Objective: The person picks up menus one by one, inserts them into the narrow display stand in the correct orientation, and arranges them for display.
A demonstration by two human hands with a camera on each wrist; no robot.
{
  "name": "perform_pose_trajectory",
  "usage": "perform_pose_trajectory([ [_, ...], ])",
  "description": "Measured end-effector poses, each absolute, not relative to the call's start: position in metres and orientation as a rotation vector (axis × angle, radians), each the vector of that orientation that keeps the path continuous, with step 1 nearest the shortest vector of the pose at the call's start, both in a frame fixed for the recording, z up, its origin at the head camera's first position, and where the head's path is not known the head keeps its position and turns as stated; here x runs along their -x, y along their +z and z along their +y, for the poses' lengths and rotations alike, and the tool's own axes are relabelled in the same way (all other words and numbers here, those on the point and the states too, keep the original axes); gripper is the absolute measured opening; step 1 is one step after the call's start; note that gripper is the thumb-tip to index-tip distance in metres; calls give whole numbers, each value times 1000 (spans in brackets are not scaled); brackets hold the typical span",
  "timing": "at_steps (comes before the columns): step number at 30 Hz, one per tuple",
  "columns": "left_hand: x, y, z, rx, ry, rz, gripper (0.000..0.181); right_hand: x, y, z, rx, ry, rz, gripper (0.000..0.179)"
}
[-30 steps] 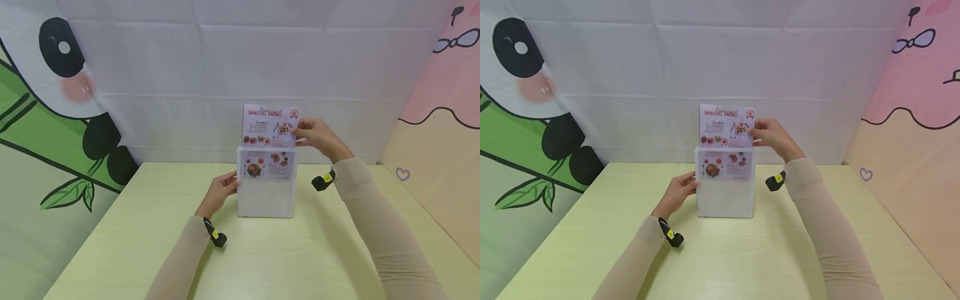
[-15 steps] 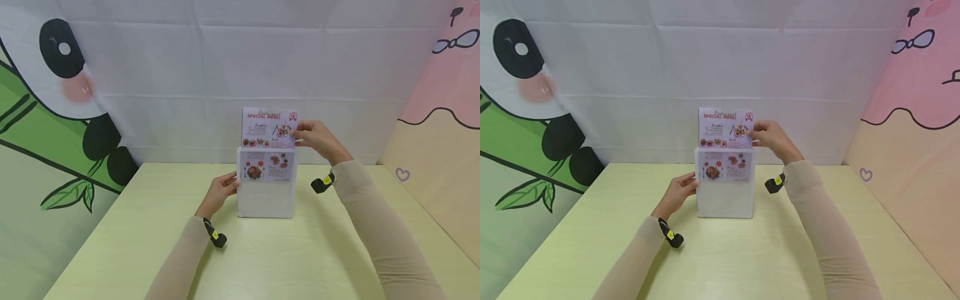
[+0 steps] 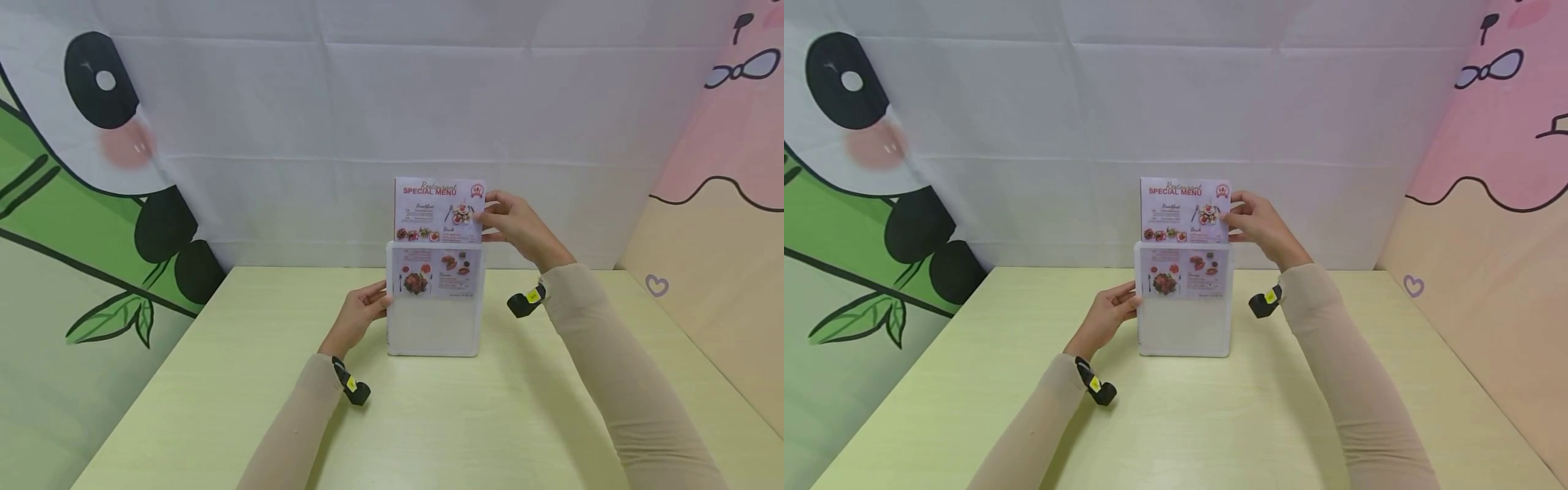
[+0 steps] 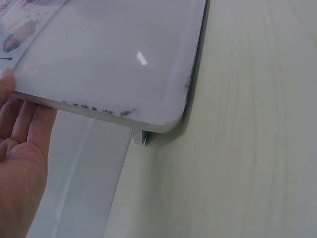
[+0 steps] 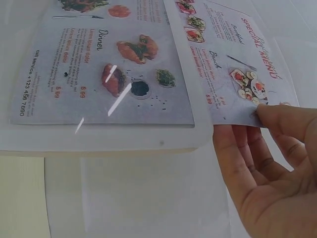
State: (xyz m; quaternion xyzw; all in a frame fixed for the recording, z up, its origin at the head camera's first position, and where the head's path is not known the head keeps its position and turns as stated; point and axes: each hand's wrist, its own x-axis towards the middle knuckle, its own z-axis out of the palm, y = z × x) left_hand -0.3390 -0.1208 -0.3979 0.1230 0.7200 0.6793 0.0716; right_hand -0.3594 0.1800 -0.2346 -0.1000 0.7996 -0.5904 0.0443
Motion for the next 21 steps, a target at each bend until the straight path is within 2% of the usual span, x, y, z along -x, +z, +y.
perform_pose_trajectory([
  [8, 337, -397, -120, -382, 2062, 2150, 52, 359, -235, 180, 307, -1805, 2458, 27],
  [21, 338, -397, -120, -359, 2052, 2166, 50, 356, -237, 180, 317, -1796, 2459, 30],
])
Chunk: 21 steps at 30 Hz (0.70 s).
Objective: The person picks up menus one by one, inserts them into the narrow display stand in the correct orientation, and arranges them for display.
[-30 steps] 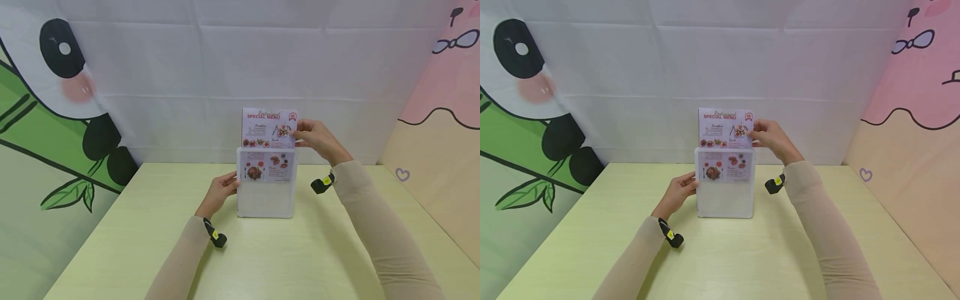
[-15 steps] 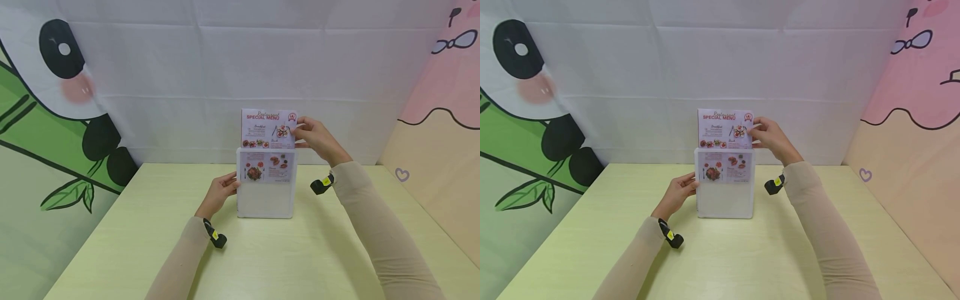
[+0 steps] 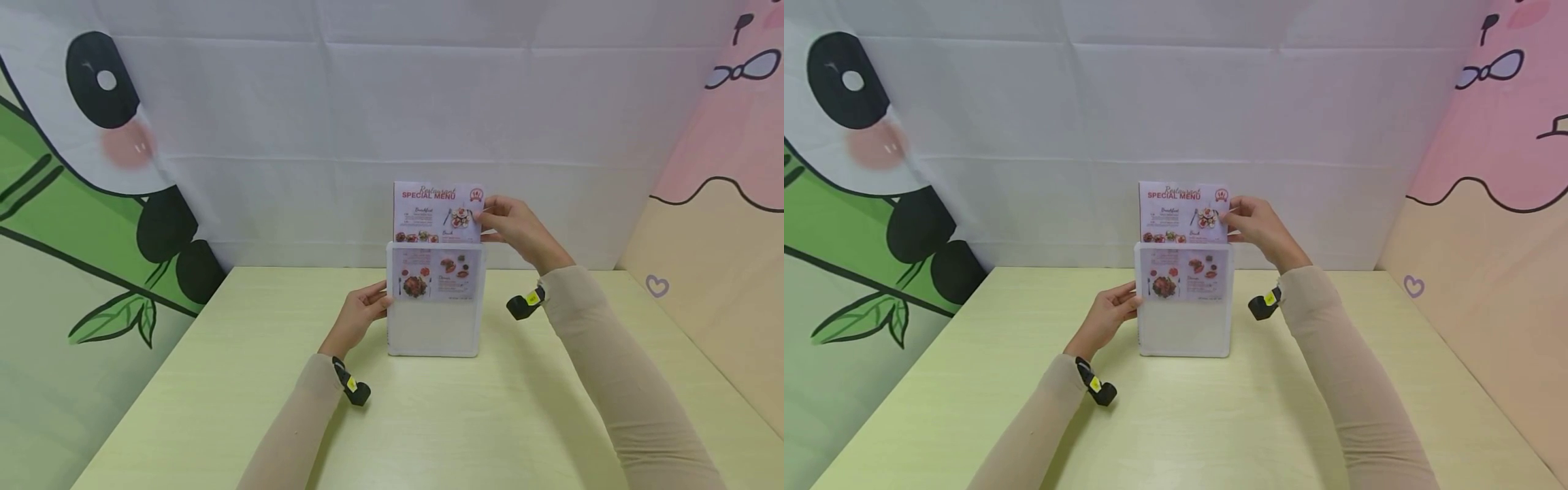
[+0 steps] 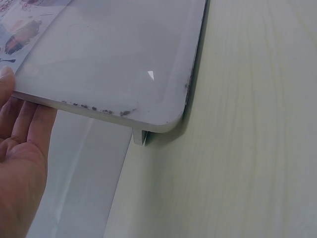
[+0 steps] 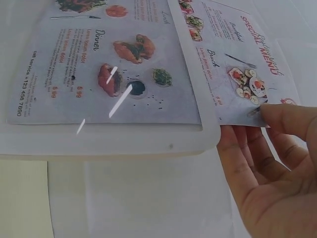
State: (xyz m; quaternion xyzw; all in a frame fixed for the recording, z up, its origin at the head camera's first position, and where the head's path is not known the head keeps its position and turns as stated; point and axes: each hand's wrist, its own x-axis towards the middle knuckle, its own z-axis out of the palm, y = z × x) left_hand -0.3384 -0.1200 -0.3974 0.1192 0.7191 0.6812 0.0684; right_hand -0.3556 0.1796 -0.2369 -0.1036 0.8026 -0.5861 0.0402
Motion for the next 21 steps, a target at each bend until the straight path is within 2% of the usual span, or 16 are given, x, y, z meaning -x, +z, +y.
perform_pose_trajectory([
  [21, 340, -400, -122, -410, 2067, 2146, 52, 356, -244, 178, 288, -1781, 2472, 25],
])
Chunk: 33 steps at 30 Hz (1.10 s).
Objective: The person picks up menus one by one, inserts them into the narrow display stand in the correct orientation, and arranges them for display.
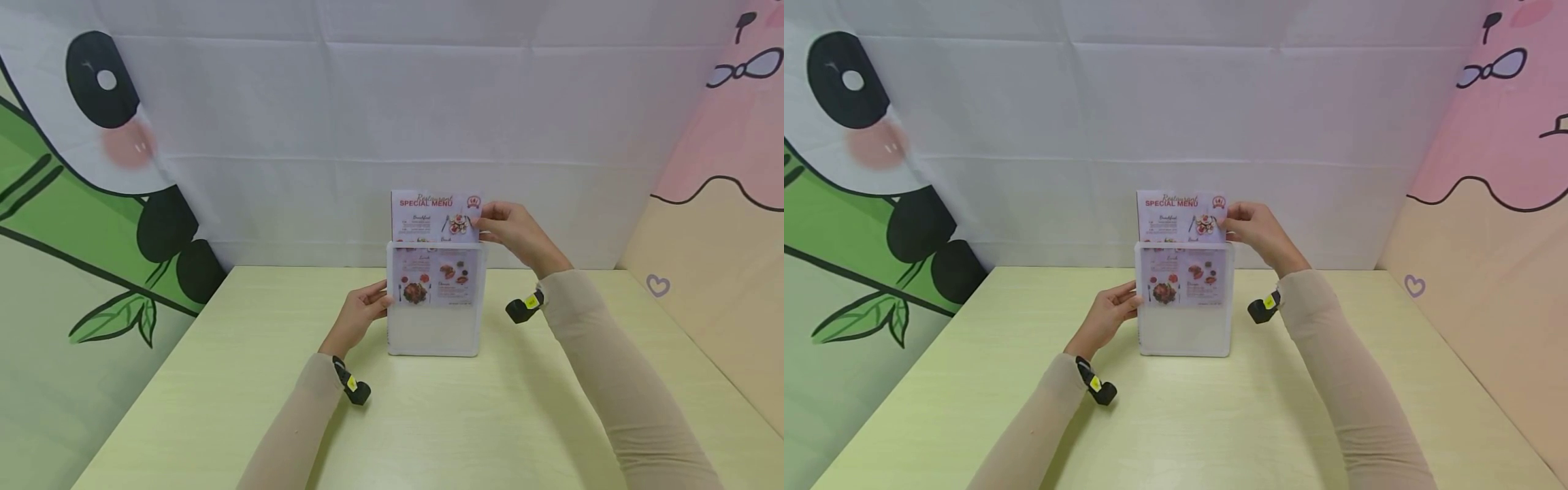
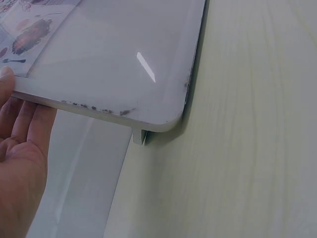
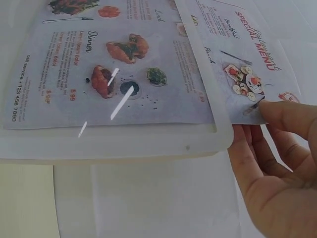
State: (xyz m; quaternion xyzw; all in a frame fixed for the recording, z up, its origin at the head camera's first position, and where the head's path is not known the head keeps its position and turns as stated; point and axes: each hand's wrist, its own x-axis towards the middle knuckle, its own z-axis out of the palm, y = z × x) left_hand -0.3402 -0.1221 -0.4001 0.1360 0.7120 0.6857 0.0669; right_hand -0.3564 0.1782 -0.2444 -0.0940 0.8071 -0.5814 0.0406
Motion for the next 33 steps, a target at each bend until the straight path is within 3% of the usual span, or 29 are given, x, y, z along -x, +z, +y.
perform_pose_trajectory([
  [33, 338, -399, -120, -403, 2056, 2159, 50, 356, -249, 179, 291, -1911, 2427, 34],
])
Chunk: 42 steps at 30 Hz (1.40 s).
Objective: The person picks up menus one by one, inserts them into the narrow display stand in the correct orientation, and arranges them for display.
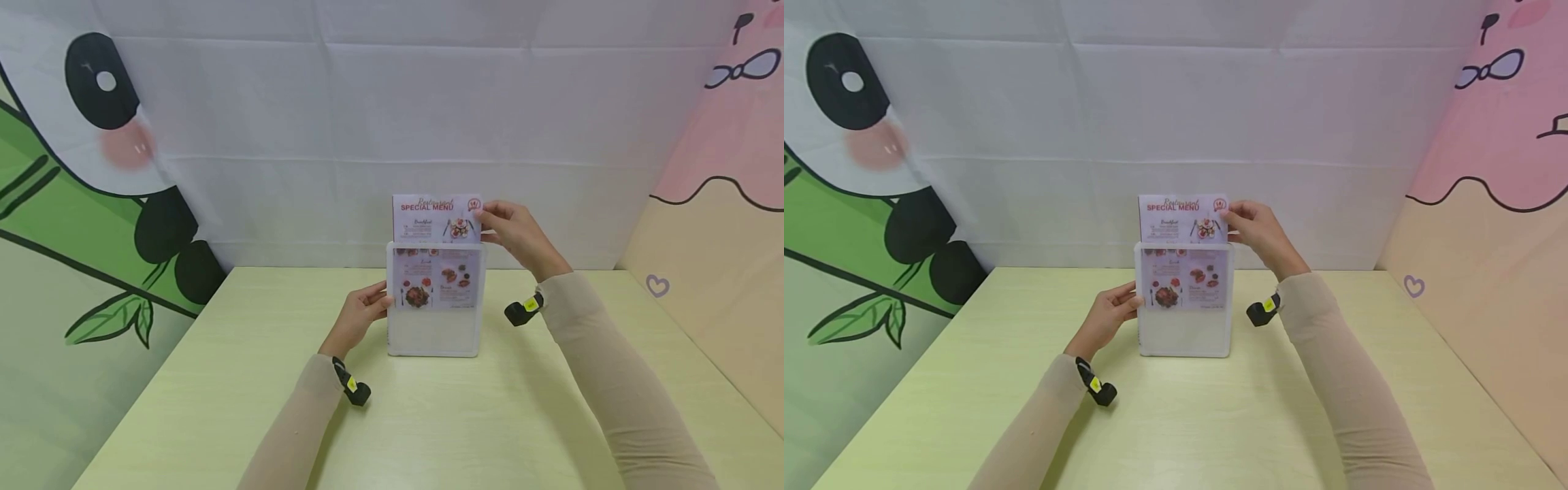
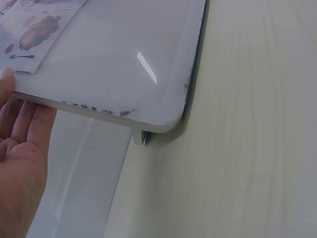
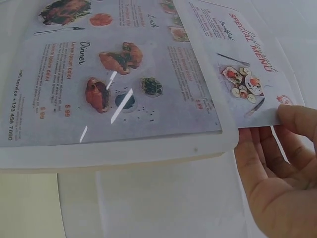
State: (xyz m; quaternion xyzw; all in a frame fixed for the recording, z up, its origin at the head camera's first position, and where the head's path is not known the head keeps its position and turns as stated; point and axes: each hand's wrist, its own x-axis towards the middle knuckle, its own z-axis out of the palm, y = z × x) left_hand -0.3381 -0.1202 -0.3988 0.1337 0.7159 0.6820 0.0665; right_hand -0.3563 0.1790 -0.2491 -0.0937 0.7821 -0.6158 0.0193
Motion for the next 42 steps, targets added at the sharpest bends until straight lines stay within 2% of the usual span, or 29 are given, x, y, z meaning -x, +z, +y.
perform_pose_trajectory([
  [18, 339, -401, -121, -398, 2071, 2146, 52, 355, -260, 180, 203, -1965, 2348, 35],
  [30, 339, -401, -121, -405, 2068, 2147, 50, 355, -263, 181, 237, -2068, 2290, 27],
  [39, 338, -399, -120, -382, 2054, 2168, 50, 357, -260, 180, 240, -2146, 2246, 50],
  [42, 339, -399, -120, -385, 2052, 2170, 51, 357, -258, 179, 228, -2152, 2260, 49],
])
